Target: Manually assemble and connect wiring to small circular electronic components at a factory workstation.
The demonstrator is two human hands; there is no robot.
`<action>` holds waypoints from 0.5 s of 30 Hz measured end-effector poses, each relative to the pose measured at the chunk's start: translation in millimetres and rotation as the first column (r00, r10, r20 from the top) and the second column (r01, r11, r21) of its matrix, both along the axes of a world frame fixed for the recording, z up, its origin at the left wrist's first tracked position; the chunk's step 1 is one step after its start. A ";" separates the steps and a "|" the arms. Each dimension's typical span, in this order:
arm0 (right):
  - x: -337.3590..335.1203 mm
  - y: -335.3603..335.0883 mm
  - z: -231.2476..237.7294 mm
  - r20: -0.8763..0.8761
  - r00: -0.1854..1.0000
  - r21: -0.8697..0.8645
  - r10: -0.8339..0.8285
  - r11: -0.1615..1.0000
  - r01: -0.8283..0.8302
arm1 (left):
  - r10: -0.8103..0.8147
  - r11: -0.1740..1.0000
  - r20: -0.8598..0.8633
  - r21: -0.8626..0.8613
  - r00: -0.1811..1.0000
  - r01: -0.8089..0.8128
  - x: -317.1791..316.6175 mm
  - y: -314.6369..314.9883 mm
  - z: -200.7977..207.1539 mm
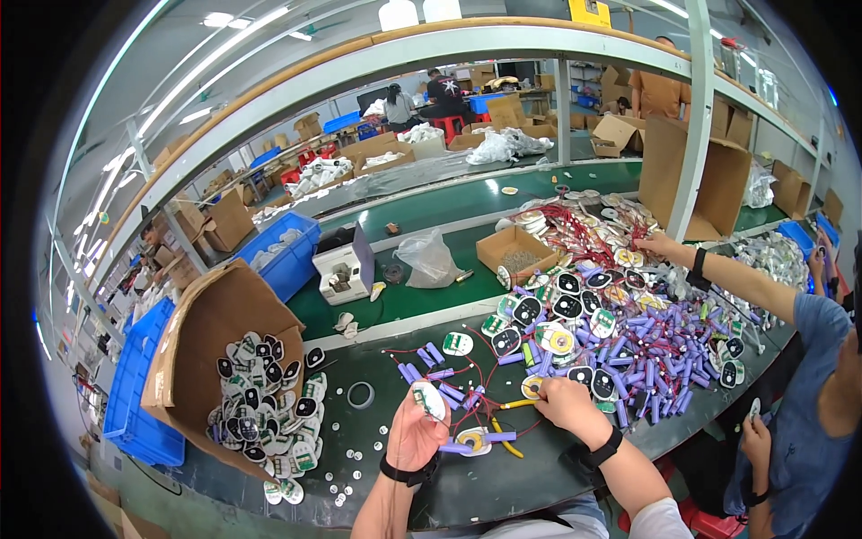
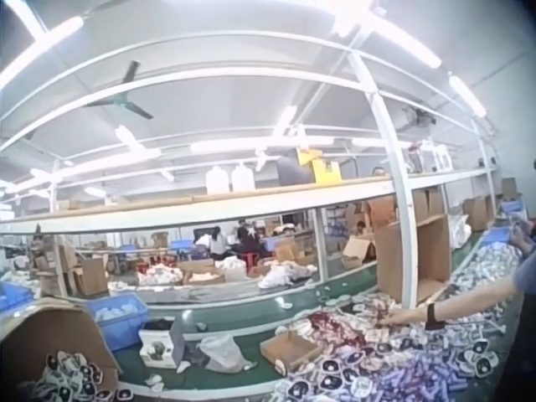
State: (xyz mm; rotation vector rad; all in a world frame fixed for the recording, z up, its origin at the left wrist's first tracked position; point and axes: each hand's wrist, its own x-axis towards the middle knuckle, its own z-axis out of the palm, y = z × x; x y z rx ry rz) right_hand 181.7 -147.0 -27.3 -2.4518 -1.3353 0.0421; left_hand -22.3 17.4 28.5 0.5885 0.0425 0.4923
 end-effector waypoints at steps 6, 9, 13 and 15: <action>-10.5 -4.2 54.3 -0.732 0.591 0.491 0.339 0.863 0.114 | 0.037 0.991 -0.003 0.125 0.999 -0.037 2.4 4.4 -4.7; -22.7 -8.7 87.1 -0.680 0.501 0.655 0.535 0.750 0.088 | 0.093 0.983 0.005 0.160 0.996 -0.093 2.7 4.1 -2.0; -24.8 -16.0 105.7 -0.564 0.238 0.821 0.791 0.567 0.064 | 0.181 0.961 0.015 0.210 0.983 -0.180 1.0 3.0 -0.3; -25.2 -11.2 110.2 -0.431 0.106 0.902 0.896 0.425 0.070 | 0.195 0.952 0.017 0.236 0.981 -0.193 1.1 5.3 -3.7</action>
